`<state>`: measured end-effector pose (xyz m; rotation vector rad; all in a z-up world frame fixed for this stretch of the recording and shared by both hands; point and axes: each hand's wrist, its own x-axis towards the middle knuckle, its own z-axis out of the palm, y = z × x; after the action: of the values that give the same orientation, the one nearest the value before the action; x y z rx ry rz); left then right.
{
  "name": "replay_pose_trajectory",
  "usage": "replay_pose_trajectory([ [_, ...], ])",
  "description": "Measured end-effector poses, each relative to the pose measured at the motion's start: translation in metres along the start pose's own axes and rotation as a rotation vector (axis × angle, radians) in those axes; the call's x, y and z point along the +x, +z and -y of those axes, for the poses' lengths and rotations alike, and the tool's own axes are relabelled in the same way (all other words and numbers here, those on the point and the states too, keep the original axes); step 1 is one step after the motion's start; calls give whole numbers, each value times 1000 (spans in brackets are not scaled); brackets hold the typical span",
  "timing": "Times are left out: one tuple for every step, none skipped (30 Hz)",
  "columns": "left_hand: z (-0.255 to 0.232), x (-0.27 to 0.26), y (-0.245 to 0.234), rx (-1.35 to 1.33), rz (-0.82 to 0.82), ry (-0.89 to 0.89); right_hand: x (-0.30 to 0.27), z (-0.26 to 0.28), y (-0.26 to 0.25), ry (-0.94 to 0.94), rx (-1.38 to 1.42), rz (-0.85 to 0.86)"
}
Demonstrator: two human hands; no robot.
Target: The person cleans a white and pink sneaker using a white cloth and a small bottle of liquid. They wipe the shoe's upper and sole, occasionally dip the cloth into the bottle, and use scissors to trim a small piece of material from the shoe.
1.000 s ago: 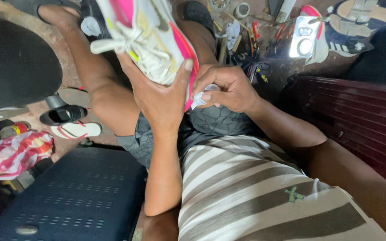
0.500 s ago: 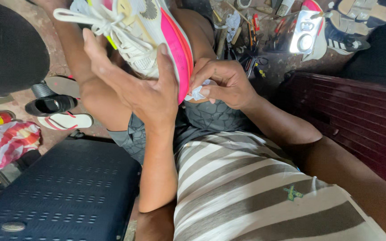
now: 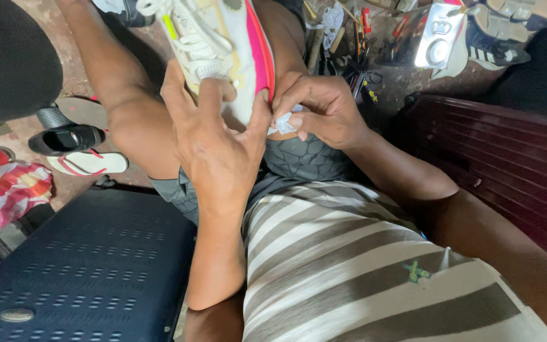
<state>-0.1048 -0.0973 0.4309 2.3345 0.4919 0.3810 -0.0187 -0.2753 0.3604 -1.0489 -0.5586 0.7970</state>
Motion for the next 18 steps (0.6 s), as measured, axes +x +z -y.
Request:
replay_pose_trajectory([
  [-1, -1, 0, 17, 15, 1, -1, 0, -1, 1, 17, -14],
  [-2, -2, 1, 7, 20, 0, -1, 1, -2, 1, 35, -22],
  [-3, -2, 1, 5, 23, 3, 0, 1, -4, 0, 53, -29],
  [-3, -2, 2, 2, 29, 9, 1, 0, -5, -5, 62, -28],
  [-2, -1, 4, 6, 34, 20, 2, -1, -6, -11, 70, -27],
  [-1, -2, 4, -1, 42, 29, 1, -2, -6, -13, 80, -29],
  [-1, -2, 5, -8, 50, 38, 0, -2, -6, -13, 90, -37],
  [0, -3, 6, -23, 50, 44, 0, -2, -7, -13, 99, -35],
  [0, -4, 6, -33, 48, 46, 0, -3, -7, -12, 108, -33],
  [1, -4, 7, -44, 43, 52, 0, -2, -7, -14, 96, -32],
  [1, -3, 9, -49, 36, 53, 0, -2, -9, -16, 85, -31],
  [0, -3, 10, -58, 35, 49, -1, -2, -9, -17, 75, -35],
  [-1, -2, 11, -66, 34, 44, -2, -2, -9, -24, 80, -39],
  [-3, -2, 13, -78, 33, 32, -1, -3, -10, -30, 86, -42],
  [-4, -2, 14, -86, 33, 20, -1, -4, -11, -36, 91, -45],
  [-5, -3, 14, -95, 37, 7, -1, -5, -11, -39, 102, -61],
  [-6, -4, 14, -100, 43, -6, -2, -6, -11, -42, 113, -78],
  [-6, -4, 14, -94, 46, -3, -2, -6, -11, -46, 122, -94],
])
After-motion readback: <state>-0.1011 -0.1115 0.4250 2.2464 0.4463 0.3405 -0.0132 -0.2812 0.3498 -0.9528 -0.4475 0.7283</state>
